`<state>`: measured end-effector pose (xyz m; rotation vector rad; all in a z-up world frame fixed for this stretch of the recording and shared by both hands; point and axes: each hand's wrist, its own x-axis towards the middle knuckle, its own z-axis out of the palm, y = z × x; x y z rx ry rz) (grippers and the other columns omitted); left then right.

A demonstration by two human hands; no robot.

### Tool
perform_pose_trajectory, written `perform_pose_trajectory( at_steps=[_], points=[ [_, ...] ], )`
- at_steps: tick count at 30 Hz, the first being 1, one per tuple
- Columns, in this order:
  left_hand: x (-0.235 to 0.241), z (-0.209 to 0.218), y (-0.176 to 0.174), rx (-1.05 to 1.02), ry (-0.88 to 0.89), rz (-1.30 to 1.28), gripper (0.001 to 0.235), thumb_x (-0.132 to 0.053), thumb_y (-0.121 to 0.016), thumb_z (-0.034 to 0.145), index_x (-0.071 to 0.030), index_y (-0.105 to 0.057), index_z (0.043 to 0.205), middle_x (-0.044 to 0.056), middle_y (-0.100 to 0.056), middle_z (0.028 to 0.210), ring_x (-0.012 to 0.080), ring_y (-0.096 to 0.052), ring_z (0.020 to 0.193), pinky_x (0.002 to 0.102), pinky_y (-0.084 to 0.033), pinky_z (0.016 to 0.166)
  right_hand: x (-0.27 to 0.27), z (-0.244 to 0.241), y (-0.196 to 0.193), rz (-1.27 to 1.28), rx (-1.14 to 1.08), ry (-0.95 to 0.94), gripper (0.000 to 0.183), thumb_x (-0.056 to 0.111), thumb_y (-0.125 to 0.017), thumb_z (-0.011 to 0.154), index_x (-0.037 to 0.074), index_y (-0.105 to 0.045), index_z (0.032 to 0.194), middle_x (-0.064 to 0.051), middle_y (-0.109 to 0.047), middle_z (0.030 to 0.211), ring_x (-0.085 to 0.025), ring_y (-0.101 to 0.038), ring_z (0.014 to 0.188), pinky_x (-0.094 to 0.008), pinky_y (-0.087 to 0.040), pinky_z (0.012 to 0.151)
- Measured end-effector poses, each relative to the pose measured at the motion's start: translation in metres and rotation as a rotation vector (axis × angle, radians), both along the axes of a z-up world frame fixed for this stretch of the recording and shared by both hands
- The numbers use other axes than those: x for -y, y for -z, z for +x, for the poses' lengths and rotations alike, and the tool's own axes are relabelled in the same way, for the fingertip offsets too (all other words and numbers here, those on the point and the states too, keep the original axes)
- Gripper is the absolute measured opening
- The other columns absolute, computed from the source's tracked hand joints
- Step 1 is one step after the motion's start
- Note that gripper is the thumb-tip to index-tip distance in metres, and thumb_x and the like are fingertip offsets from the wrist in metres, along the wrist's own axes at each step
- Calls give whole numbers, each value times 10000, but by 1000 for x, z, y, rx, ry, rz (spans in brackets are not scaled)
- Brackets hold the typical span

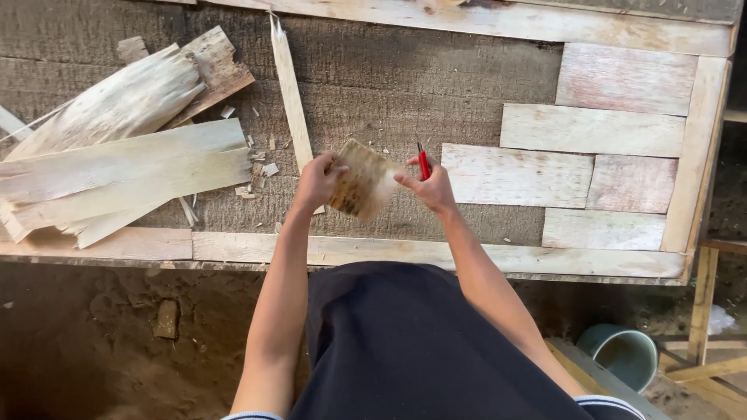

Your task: Trimming thin wood strips with a utility knife and arranging them on a workbench.

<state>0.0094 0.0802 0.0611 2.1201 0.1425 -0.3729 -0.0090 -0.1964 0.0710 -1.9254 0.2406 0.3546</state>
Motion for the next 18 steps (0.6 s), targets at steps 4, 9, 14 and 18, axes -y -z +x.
perform_pose_trajectory(
  at_steps=[4, 9, 14, 18],
  points=[
    [-6, -26, -35, 21, 6, -101, 134, -242, -746, 930, -159, -692, 1021, 140, -685, 764, 309, -703, 768, 488, -519, 742, -13, 14, -37, 262, 17, -63, 398, 204, -971, 724, 94, -743, 1032, -71, -723, 955, -66, -579, 672, -211, -486, 652],
    [-8, -45, -89, -130, 102, -263, 109, -74, -678, 976, -43, -716, 1073, 224, -743, 970, 375, -718, 877, 504, -534, 890, -28, 2, -65, 485, -212, -16, 226, 245, -759, 980, 30, -695, 946, -107, -620, 632, -133, -531, 510, -224, -382, 429],
    [-3, -54, -98, -35, 138, -267, 124, -46, -696, 958, -3, -724, 1071, 231, -734, 981, 423, -711, 937, 527, -530, 903, -37, -14, -74, 529, -265, -44, 243, 213, -808, 936, 50, -670, 820, -50, -539, 556, -106, -494, 450, -204, -370, 407],
    [-5, -64, -80, 138, 158, -216, 127, -98, -751, 917, -61, -721, 1035, 203, -731, 912, 365, -703, 893, 498, -520, 812, -32, -20, -63, 553, -337, 56, 253, 252, -801, 932, 42, -701, 835, -32, -597, 625, -107, -590, 540, -178, -400, 425]
  ],
)
